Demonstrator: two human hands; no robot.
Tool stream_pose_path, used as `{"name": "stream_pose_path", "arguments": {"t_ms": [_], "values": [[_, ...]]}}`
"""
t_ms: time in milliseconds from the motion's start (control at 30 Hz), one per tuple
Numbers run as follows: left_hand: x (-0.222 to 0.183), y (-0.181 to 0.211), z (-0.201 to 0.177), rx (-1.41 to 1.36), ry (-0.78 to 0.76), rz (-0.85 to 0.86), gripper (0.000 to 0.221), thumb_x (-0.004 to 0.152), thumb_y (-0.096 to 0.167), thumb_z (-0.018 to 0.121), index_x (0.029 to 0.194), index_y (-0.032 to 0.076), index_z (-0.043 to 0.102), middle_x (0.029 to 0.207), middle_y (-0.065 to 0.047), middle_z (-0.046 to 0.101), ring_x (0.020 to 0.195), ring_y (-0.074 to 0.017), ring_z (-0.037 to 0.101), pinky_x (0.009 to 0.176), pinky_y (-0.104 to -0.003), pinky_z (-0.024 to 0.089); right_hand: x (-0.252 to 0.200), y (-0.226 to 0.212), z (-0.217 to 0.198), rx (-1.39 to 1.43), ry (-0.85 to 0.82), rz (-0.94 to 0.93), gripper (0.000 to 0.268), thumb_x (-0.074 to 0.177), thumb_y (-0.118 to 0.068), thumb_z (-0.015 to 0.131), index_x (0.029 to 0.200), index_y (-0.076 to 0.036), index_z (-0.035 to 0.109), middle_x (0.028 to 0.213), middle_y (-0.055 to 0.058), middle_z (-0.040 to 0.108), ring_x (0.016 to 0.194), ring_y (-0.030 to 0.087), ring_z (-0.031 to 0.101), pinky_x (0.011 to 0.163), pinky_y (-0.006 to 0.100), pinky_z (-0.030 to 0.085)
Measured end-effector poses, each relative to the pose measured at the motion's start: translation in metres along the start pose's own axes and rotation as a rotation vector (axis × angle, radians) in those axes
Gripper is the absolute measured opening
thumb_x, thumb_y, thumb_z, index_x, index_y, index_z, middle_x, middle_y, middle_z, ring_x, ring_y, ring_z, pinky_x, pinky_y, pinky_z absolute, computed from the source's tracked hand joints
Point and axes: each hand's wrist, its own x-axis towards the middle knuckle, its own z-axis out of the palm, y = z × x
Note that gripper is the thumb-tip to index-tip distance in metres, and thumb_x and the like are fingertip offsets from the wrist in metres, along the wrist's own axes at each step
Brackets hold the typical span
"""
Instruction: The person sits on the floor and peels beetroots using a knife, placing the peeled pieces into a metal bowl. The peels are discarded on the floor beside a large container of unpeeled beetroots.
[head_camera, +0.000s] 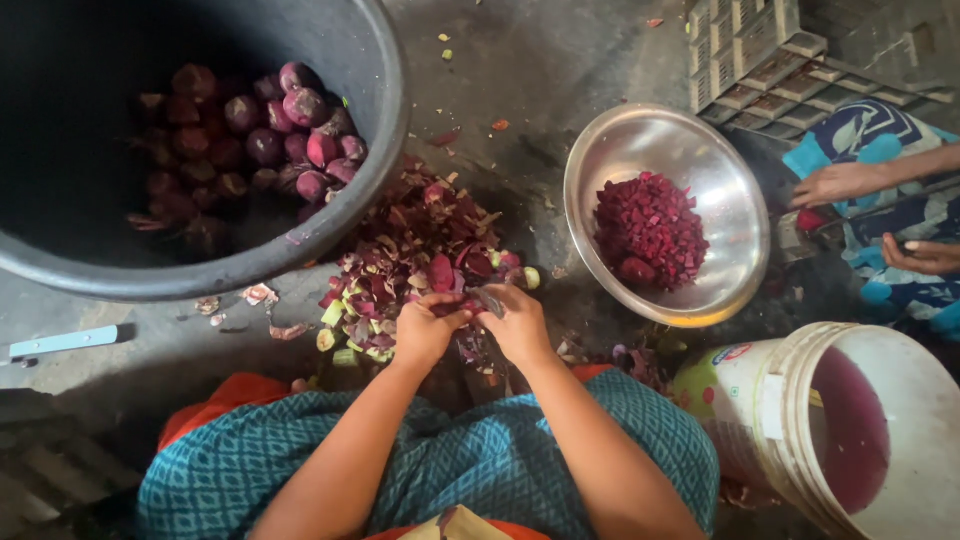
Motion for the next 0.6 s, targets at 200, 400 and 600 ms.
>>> {"name": "stream_pose_path", "arguments": {"t_ms": [200, 400, 600], "values": [[0.016, -0.029, 0.004, 0.109, 0.091, -0.007, 0.032, 0.076, 0.017, 0.086, 0.105, 0.006, 0.080, 0.083, -0.007, 0.079, 0.072, -0.0120, 0.071, 0.072, -0.029, 0.055, -0.001, 0.015, 0.012, -0.184, 0.046, -0.166, 0.033, 0.079, 0.003, 0.077, 0.111, -0.005, 0.071, 0.106, 0.013, 0.073, 0.099, 0.027, 0.073, 0.085, 0.034, 0.057], [0.017, -0.028, 0.002, -0.223, -0.090, -0.028, 0.031, 0.076, 0.006, 0.083, 0.105, -0.003, 0.078, 0.089, -0.011, 0.079, 0.077, -0.0156, 0.072, 0.071, -0.028, 0.056, -0.003, 0.018, 0.005, 0.213, -0.063, 0.144, 0.036, 0.078, 0.006, 0.077, 0.112, -0.004, 0.070, 0.101, 0.011, 0.074, 0.093, 0.023, 0.072, 0.079, 0.035, 0.057], [0.001, -0.017, -0.001, -0.453, -0.294, -0.183, 0.032, 0.079, -0.004, 0.077, 0.111, -0.004, 0.074, 0.096, -0.012, 0.077, 0.079, -0.0180, 0.073, 0.071, -0.031, 0.060, -0.016, 0.008, -0.020, 0.601, -0.196, 0.355, 0.036, 0.077, 0.010, 0.075, 0.111, 0.002, 0.070, 0.102, 0.009, 0.075, 0.098, 0.019, 0.072, 0.088, 0.033, 0.059]]}}
